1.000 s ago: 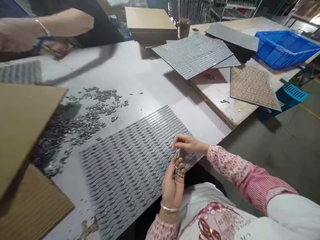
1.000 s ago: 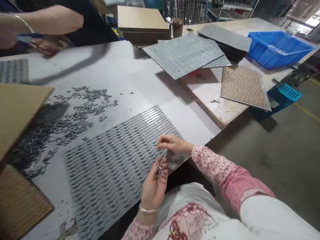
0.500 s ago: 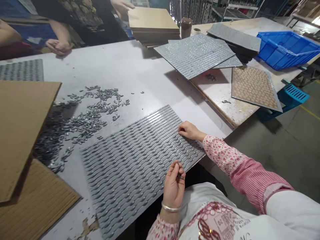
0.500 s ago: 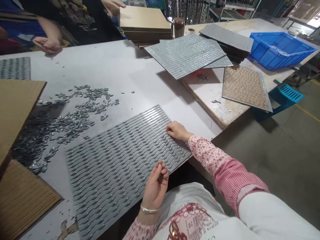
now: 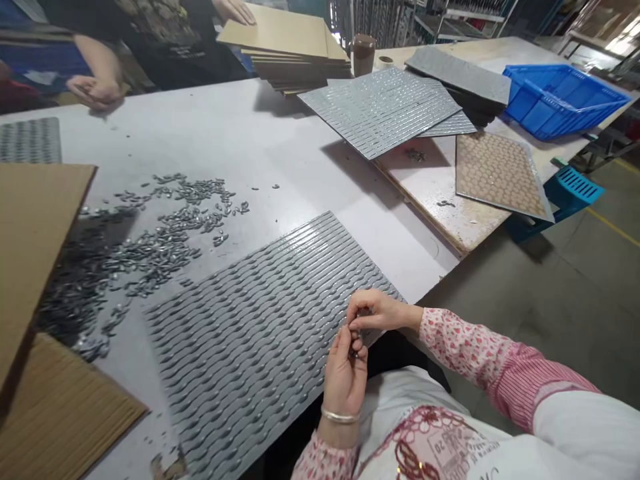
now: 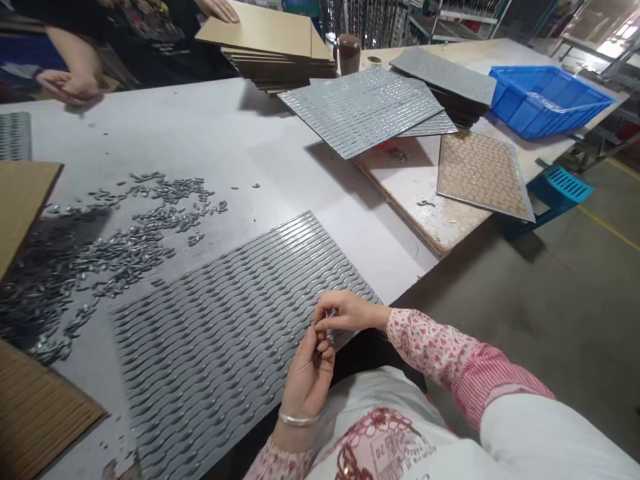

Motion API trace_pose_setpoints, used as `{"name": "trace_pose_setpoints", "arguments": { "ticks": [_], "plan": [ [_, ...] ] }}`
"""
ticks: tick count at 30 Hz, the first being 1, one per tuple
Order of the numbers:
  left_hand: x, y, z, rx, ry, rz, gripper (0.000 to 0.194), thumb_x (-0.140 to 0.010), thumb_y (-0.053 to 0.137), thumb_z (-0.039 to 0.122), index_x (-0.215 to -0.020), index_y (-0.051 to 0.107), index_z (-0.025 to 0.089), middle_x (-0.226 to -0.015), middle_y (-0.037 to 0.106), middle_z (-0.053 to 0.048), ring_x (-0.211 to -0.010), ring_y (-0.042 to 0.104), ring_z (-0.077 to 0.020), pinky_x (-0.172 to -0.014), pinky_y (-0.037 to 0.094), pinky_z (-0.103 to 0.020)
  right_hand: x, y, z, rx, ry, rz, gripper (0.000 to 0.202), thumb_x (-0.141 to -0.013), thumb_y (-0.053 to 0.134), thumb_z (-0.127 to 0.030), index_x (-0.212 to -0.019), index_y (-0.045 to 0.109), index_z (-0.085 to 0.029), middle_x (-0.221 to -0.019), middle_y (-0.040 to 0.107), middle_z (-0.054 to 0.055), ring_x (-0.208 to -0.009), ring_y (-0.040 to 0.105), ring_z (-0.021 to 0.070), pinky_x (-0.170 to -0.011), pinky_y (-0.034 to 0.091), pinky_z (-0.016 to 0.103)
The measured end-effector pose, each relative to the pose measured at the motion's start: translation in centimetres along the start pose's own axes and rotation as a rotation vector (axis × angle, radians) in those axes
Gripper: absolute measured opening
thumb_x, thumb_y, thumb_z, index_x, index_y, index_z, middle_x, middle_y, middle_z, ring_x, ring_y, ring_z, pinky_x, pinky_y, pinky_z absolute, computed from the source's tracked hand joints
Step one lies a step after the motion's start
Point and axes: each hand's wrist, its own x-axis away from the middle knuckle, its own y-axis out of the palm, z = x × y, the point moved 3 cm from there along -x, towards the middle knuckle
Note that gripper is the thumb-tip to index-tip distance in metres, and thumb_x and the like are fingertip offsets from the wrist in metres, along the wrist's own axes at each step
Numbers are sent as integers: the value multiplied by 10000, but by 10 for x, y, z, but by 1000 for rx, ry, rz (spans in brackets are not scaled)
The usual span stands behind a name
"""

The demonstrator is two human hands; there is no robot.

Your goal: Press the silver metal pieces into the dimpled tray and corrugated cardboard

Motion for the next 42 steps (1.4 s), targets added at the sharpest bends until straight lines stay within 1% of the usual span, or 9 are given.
{"name": "trace_pose_setpoints", "arguments": {
  "ticks": [6, 9, 12, 14, 22, 27, 33, 38, 42],
  "plan": [
    [4, 0, 0, -61, -57, 15, 234, -848, 465, 70, -1034, 598, 119, -1020, 627, -123, -795, 618, -103, -652, 532, -190, -9, -40, 32, -167, 180, 285, 132, -844, 525, -249, -919, 566, -149, -831, 618, 21, -780, 577, 123, -711, 449, 254],
    [6, -2, -1, -48, -102, 9, 125, -852, 492, 117, -922, 594, 129, -793, 607, -37, -520, 501, -21, -443, 423, -108, -17, -75, 50, 167, 227, 409, 120, -811, 524, -155, -888, 616, -154, -810, 615, 15, -769, 549, 122, -743, 421, 267],
    [7, -1, -2, -44, -113, -55, 101, -834, 552, 201, -907, 591, 144, -600, 454, 52, -403, 329, -2, -355, 305, -108, -25, -94, 61, 454, 234, 353, 146, -775, 546, -95, -836, 662, -160, -793, 621, 19, -787, 531, 128, -782, 389, 274],
    [7, 0, -2, -51, -104, -77, 162, -818, 572, 203, -966, 593, 143, -617, 448, 46, -441, 362, -14, -389, 337, -121, -29, -97, 66, 501, 260, 326, 123, -766, 573, -110, -834, 662, -159, -786, 626, 16, -765, 528, 125, -749, 387, 258],
    [6, -5, -3, -45, -71, -13, 112, -775, 586, 109, -880, 609, 141, -842, 607, -57, -592, 508, -61, -475, 424, -151, -39, -95, 69, 694, 289, 261, 62, -743, 586, -95, -736, 625, -143, -743, 601, 24, -740, 492, 137, -750, 367, 268],
    [4, -4, -1, -74, 8, -3, 155, -732, 654, 122, -885, 642, 141, -790, 600, -27, -642, 540, -67, -553, 465, -159, -28, -76, 47, 472, 252, 306, 18, -754, 597, -132, -740, 610, -132, -722, 584, 13, -701, 487, 117, -701, 384, 249],
    [0, -8, 5, -32, 95, 53, 142, -668, 712, 114, -777, 631, 155, -732, 598, 11, -605, 550, -62, -509, 448, -150, -7, -9, 9, -194, 215, -206, 240, -781, 630, -339, -883, 610, -123, -755, 592, 0, -668, 515, 85, -611, 412, 201],
    [2, -7, 11, 9, 121, 33, 139, -732, 644, 97, -857, 645, 157, -842, 649, -16, -678, 602, -69, -589, 498, -156, -11, 8, 10, -364, 256, -65, 216, -795, 613, -334, -850, 590, -126, -770, 603, 9, -702, 552, 90, -650, 437, 212],
    [4, -6, 12, 21, 78, 13, 244, -806, 518, 50, -1010, 616, 142, -1087, 638, -119, -872, 633, -119, -715, 530, -192, -34, -6, 26, -399, 294, 154, 133, -813, 561, -264, -861, 559, -140, -843, 640, 40, -762, 590, 114, -634, 441, 214]
  ]
}}
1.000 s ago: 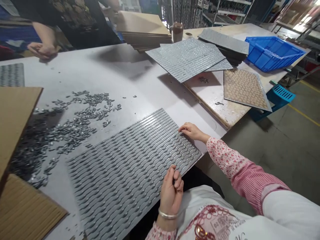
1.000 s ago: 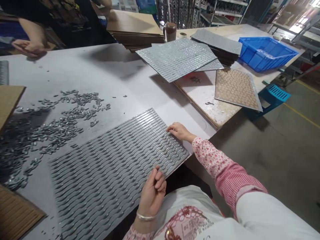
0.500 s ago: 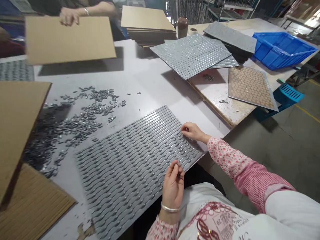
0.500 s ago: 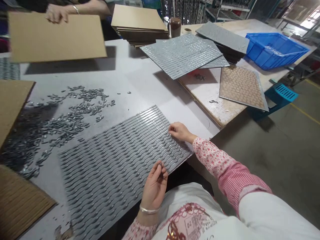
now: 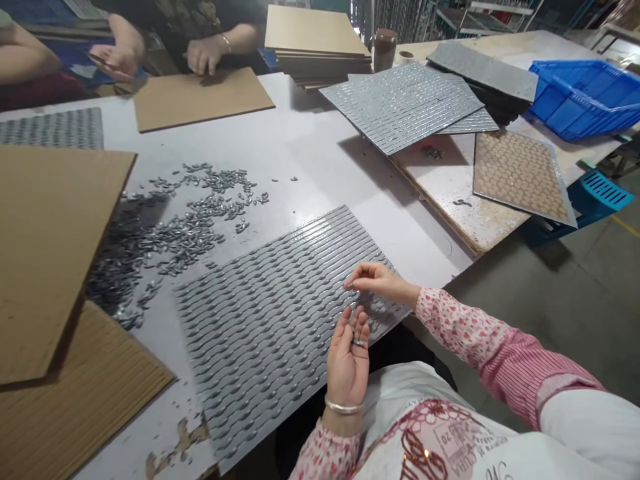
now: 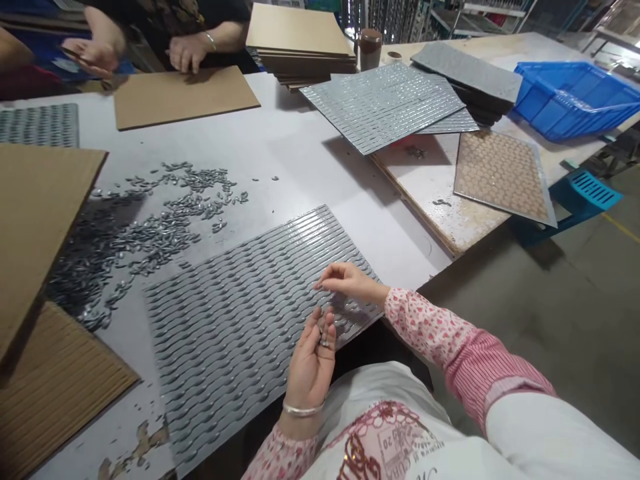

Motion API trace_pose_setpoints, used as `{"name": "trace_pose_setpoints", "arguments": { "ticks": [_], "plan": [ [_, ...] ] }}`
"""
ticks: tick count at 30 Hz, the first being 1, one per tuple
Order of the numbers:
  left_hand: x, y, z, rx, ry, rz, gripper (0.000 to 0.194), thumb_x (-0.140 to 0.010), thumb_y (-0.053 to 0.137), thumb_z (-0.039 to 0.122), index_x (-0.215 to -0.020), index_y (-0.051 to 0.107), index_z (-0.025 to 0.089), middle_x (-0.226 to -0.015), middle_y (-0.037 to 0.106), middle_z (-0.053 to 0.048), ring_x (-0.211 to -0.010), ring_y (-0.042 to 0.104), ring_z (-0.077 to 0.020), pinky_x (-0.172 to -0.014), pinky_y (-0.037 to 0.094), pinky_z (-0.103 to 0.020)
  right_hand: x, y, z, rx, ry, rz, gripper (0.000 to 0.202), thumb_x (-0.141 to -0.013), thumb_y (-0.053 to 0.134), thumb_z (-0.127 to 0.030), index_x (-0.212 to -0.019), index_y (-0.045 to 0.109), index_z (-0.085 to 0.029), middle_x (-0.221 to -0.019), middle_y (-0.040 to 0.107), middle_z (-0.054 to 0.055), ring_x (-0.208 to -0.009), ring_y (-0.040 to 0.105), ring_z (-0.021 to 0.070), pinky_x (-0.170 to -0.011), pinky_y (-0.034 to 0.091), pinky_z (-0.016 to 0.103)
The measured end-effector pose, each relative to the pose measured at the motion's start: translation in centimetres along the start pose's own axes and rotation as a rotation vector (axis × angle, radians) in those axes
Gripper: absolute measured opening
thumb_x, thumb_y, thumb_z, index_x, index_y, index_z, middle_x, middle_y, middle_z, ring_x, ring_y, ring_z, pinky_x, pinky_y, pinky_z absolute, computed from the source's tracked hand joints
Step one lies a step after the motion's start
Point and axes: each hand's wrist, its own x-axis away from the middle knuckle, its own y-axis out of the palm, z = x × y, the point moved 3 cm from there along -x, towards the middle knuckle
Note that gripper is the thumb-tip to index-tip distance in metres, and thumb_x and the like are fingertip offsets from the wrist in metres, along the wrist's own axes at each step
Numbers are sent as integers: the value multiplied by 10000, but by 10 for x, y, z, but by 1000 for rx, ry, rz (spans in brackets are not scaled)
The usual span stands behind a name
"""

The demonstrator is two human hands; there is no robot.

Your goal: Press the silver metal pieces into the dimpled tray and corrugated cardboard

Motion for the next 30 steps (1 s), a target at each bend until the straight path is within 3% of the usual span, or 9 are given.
{"name": "trace_pose_setpoints", "arguments": {
  "ticks": [2, 5, 8, 12, 17, 20, 22, 27, 30],
  "plan": [
    [1, -2, -2, -6, -31, 33, 186, -820, 501, 55, -952, 613, 123, -1079, 640, -134, -788, 638, -99, -631, 527, -162, -17, -10, 0, 117, -34, 81, 89, -821, 524, -218, -859, 557, -145, -817, 644, 33, -760, 589, 116, -628, 430, 213],
    [2, -3, -4, 16, -90, 56, 115, -842, 498, 102, -873, 608, 115, -897, 665, -93, -566, 568, -40, -457, 456, -110, -40, -17, 0, 535, -129, 78, 89, -813, 521, -160, -843, 604, -145, -785, 636, 22, -762, 559, 122, -716, 416, 253],
    [4, -3, -3, 22, -83, 25, 150, -841, 511, 128, -942, 620, 110, -828, 655, -70, -569, 566, -47, -475, 473, -124, -54, -15, 1, 907, -230, 29, 92, -800, 557, -143, -821, 646, -150, -812, 635, 33, -805, 525, 140, -787, 377, 280],
    [7, -2, -1, 4, -91, -2, 233, -843, 488, 104, -1046, 600, 98, -1055, 645, -147, -785, 641, -112, -658, 545, -199, -61, -10, 6, 1052, -222, 10, 70, -801, 573, -178, -812, 638, -158, -784, 624, 26, -764, 508, 141, -723, 361, 259],
    [6, -6, -3, 4, -95, 71, 96, -848, 493, 120, -845, 588, 127, -977, 669, -116, -707, 643, -106, -552, 526, -181, -64, -7, 8, 1136, -253, 48, 76, -799, 559, -175, -756, 619, -156, -775, 589, 41, -791, 483, 157, -770, 357, 279],
    [4, -7, -3, 31, -56, 45, 75, -824, 542, 129, -852, 612, 131, -876, 652, -63, -672, 613, -84, -555, 515, -171, -57, -5, 4, 1078, -260, 91, 59, -786, 566, -158, -749, 611, -149, -767, 573, 38, -788, 476, 155, -777, 365, 286],
    [2, -8, -2, 59, -20, 7, 105, -798, 581, 125, -891, 630, 131, -796, 614, -28, -626, 568, -58, -559, 499, -156, -46, -2, -3, 913, -232, 63, 54, -788, 575, -177, -766, 609, -141, -750, 571, 23, -746, 483, 134, -736, 384, 265],
    [-1, -9, -1, 113, -15, -2, 55, -776, 619, 144, -831, 627, 138, -734, 548, 4, -549, 472, -21, -474, 421, -108, -3, 15, -12, 363, -77, -383, 218, -803, 599, -325, -887, 618, -124, -776, 606, 8, -688, 523, 95, -620, 420, 205],
    [-2, -6, -2, 142, -36, -12, 35, -777, 624, 165, -763, 613, 135, -690, 524, 20, -514, 441, -13, -428, 375, -99, 14, 23, -12, 235, -52, -460, 243, -787, 623, -338, -890, 620, -118, -782, 615, 15, -704, 547, 98, -634, 440, 206]
  ]
}}
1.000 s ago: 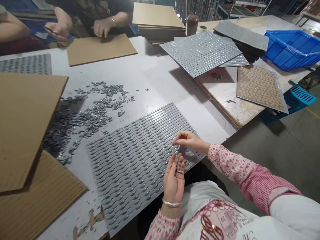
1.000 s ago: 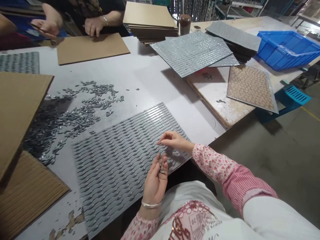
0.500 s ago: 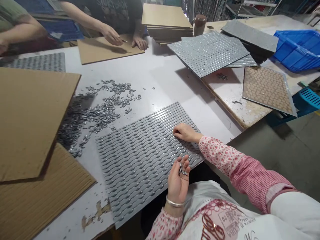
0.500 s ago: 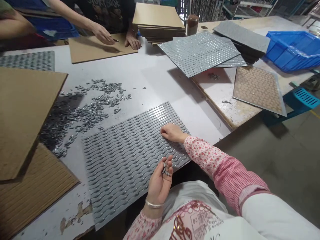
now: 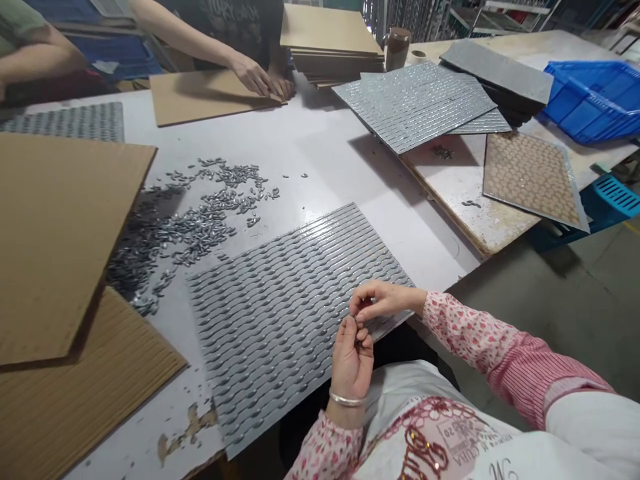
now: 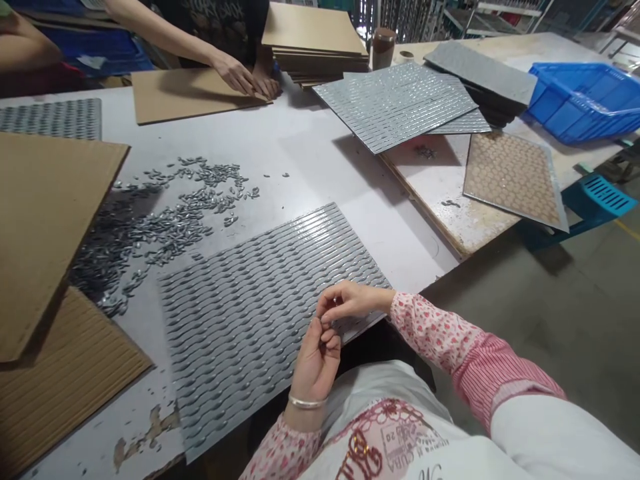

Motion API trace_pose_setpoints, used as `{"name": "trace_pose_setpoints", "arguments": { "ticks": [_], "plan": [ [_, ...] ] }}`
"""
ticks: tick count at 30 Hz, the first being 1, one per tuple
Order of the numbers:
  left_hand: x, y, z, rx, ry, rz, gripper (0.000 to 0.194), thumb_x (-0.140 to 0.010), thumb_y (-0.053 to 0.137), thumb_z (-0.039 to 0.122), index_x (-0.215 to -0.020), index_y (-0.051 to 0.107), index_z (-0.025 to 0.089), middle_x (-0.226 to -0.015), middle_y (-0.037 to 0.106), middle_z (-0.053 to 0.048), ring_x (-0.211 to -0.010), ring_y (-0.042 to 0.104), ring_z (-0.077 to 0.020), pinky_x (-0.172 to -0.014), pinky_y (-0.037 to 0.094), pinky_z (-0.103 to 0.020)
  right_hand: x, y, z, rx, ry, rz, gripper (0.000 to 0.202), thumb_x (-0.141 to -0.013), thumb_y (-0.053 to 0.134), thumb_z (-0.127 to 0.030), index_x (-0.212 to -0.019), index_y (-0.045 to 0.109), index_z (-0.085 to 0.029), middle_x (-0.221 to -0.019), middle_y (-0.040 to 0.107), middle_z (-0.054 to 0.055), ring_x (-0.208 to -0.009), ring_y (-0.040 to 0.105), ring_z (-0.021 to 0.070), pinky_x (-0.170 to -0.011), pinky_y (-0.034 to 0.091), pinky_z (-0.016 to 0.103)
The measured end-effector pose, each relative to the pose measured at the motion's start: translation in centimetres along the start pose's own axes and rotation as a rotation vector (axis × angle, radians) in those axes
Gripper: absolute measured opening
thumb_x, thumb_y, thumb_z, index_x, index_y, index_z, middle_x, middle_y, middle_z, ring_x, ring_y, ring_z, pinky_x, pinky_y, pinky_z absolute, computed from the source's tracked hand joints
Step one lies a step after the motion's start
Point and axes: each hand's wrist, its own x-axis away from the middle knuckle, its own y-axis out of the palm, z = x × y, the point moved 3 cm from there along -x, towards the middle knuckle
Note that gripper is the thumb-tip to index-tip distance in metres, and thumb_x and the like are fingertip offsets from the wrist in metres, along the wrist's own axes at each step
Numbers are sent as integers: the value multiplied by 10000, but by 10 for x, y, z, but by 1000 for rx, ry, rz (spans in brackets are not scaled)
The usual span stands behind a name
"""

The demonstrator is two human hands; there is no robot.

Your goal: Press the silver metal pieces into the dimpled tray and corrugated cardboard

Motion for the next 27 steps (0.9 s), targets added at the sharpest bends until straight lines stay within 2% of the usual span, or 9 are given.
{"name": "trace_pose_setpoints", "arguments": {
  "ticks": [3, 6, 8, 10, 13, 15, 20, 24, 27],
  "plan": [
    [1, 4, 0, -22, -6, 1, 77, -811, 582, 190, -827, 633, 134, -715, 559, 4, -551, 490, -30, -464, 419, -119, 0, 0, 3, -66, -2, 96, 206, -813, 593, -324, -865, 599, -125, -784, 616, 18, -728, 566, 103, -666, 454, 219],
    [4, 7, 1, -78, -18, -5, 191, -839, 516, 139, -995, 626, 140, -961, 634, -78, -752, 596, -88, -630, 513, -184, -6, -22, 9, -82, -16, 308, 152, -853, 522, -282, -894, 565, -142, -816, 625, 20, -774, 578, 112, -716, 456, 243],
    [5, 6, 2, -109, -26, -10, 210, -840, 491, 106, -1008, 614, 137, -1073, 624, -116, -776, 605, -96, -640, 520, -193, -11, -45, 13, 79, 3, 470, 117, -852, 498, -218, -900, 576, -145, -811, 623, 18, -776, 567, 113, -736, 441, 251],
    [5, 3, 0, -119, -37, 9, 143, -847, 489, 119, -915, 613, 130, -1028, 636, -116, -683, 584, -71, -553, 493, -161, -16, -66, 16, 350, 34, 539, 120, -824, 502, -141, -871, 612, -142, -812, 622, 21, -783, 548, 115, -760, 415, 255],
    [4, -1, -3, -115, -61, 12, 94, -843, 511, 137, -828, 603, 128, -808, 621, -52, -549, 508, -38, -456, 425, -126, -24, -82, 23, 640, 63, 511, 116, -787, 535, -99, -826, 639, -135, -799, 623, 23, -774, 530, 119, -756, 386, 248],
    [4, 0, -4, -116, -49, -23, 92, -829, 535, 132, -867, 619, 125, -708, 563, -10, -517, 468, -31, -450, 410, -125, -29, -84, 28, 739, 76, 480, 79, -781, 563, -126, -806, 637, -135, -756, 615, 16, -730, 516, 119, -713, 375, 238],
    [4, 1, -4, -111, -59, -43, 231, -826, 507, 86, -1026, 617, 123, -869, 600, -70, -651, 527, -65, -557, 470, -164, -39, -80, 38, 963, 79, 445, 84, -810, 545, -175, -793, 624, -150, -785, 608, 35, -771, 496, 150, -750, 358, 263],
    [3, 0, -3, -119, -34, -6, 145, -819, 515, 79, -892, 630, 130, -959, 623, -101, -661, 541, -71, -540, 466, -162, -39, -79, 37, 1033, 65, 477, 69, -803, 543, -164, -786, 608, -144, -819, 584, 56, -806, 471, 170, -796, 361, 293],
    [3, -1, -3, -123, -12, -9, 131, -808, 544, 87, -891, 635, 131, -882, 618, -66, -641, 535, -65, -525, 460, -156, -30, -73, 28, 916, 37, 540, 55, -793, 559, -161, -772, 604, -136, -800, 569, 49, -804, 471, 164, -794, 376, 298]
  ]
}}
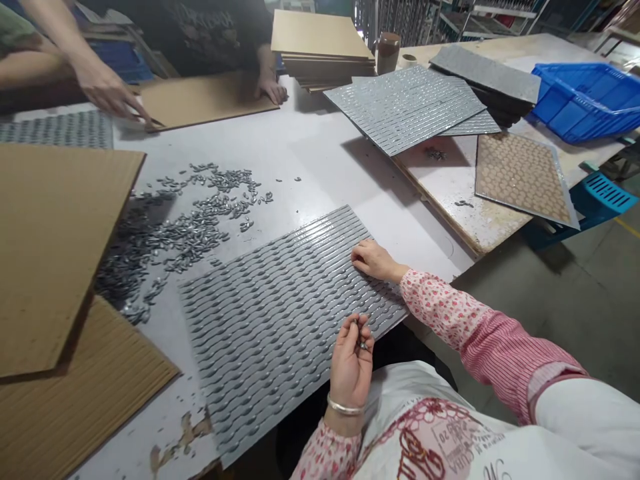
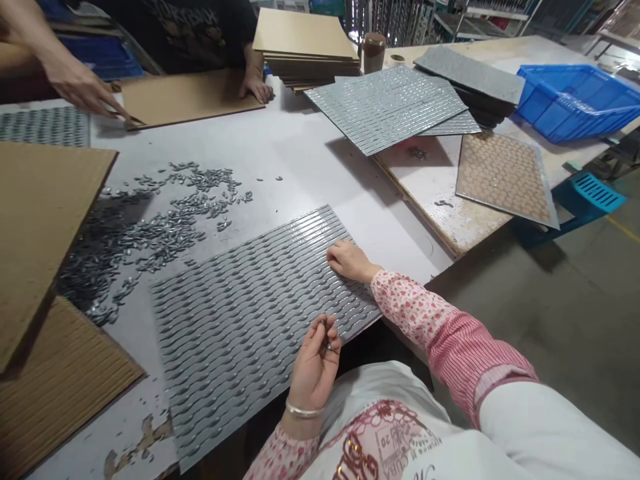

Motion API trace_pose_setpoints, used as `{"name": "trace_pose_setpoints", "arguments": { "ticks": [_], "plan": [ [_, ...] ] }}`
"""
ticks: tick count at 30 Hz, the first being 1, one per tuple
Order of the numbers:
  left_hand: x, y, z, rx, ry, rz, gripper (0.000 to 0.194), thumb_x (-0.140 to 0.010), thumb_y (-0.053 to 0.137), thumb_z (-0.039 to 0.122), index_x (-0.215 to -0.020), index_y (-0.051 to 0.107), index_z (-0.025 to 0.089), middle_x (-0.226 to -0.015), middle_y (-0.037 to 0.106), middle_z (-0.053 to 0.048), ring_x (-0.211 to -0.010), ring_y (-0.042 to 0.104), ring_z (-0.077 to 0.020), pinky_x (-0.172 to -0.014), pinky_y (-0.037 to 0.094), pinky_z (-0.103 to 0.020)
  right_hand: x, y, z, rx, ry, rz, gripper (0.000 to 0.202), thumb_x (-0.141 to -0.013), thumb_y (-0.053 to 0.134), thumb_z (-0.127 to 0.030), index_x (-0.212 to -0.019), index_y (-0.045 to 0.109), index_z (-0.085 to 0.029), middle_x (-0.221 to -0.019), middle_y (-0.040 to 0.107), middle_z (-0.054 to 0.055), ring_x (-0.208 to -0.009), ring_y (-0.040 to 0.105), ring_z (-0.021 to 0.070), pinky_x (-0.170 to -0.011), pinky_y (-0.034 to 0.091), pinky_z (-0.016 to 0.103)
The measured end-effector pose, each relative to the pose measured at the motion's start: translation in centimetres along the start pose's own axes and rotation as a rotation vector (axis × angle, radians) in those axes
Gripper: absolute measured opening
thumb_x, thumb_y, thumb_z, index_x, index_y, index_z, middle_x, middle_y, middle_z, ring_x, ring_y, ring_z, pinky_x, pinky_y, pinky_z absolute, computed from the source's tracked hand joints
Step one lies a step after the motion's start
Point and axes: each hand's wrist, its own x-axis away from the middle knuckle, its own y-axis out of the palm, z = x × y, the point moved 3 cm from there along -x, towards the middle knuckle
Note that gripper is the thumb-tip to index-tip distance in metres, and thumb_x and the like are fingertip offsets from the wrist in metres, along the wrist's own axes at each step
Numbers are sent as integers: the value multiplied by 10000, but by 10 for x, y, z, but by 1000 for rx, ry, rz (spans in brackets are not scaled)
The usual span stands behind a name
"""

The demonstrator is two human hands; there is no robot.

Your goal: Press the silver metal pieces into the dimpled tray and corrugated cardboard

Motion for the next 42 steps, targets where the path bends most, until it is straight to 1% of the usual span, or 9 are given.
{"name": "trace_pose_setpoints", "arguments": {
  "ticks": [5, 8, 11, 14, 17, 29, 33, 38, 42],
  "plan": [
    [-2, -2, -1, 45, 10, -3, 115, -791, 567, 68, -859, 641, 124, -760, 585, -13, -584, 511, -38, -504, 447, -131, 36, -5, -35, -649, -61, -405, 226, -807, 599, -323, -914, 605, -124, -790, 588, 12, -698, 511, 101, -646, 423, 219],
    [-3, -1, 0, 54, 20, -8, 86, -788, 575, 74, -801, 632, 136, -739, 591, 5, -568, 524, -35, -485, 450, -125, 53, -7, -53, -784, -115, -546, 257, -795, 615, -354, -902, 611, -120, -771, 590, 4, -685, 518, 91, -621, 422, 200],
    [-3, 3, 2, 24, 25, 10, 133, -823, 522, 78, -860, 640, 129, -823, 640, -31, -661, 601, -66, -559, 514, -148, 53, -8, -52, -732, -92, -441, 206, -825, 575, -332, -841, 608, -129, -756, 589, -1, -684, 517, 92, -630, 412, 205],
    [0, 7, 4, -10, -1, 23, 240, -833, 438, 10, -951, 627, 98, -1029, 654, -118, -942, 631, -147, -753, 550, -208, 37, -11, -24, -591, 89, -120, 170, -831, 560, -303, -808, 606, -140, -781, 598, 6, -728, 519, 108, -678, 404, 229],
    [3, 8, 4, -26, -54, 32, 259, -849, 421, 16, -1020, 601, 90, -1099, 641, -151, -954, 634, -135, -737, 549, -173, 23, -14, 9, -282, 277, 147, 133, -808, 585, -277, -762, 626, -159, -793, 610, 16, -800, 506, 141, -777, 375, 277],
    [6, 11, 4, 107, -143, -5, 258, -875, 421, 131, -1034, 623, 108, -1051, 655, -125, -966, 626, -178, -817, 537, -291, 19, -8, 25, 202, 390, 224, 153, -786, 605, -350, -796, 612, -198, -881, 587, 43, -903, 441, 208, -763, 335, 314],
    [7, 12, 5, 97, -104, -52, 281, -883, 433, 215, -1078, 617, 129, -1134, 626, -134, -1020, 602, -193, -853, 515, -314, 24, -16, 5, 26, 217, 195, 126, -816, 592, -297, -800, 621, -175, -841, 587, 38, -865, 464, 179, -815, 346, 312],
    [6, 17, 5, 127, -43, -111, 294, -896, 405, 244, -1052, 633, 142, -1158, 617, -116, -1067, 572, -187, -888, 492, -321, 50, -11, -53, -234, -313, -240, 208, -800, 617, -401, -841, 668, -203, -834, 589, 28, -827, 476, 156, -824, 353, 302],
    [4, 18, 4, 161, -16, -119, 285, -897, 391, 210, -1000, 644, 130, -1086, 645, -106, -1049, 580, -178, -889, 496, -321, 64, -5, -71, -205, -384, -355, 188, -860, 544, -351, -929, 668, -227, -859, 600, 38, -859, 468, 164, -834, 343, 313]
  ]
}}
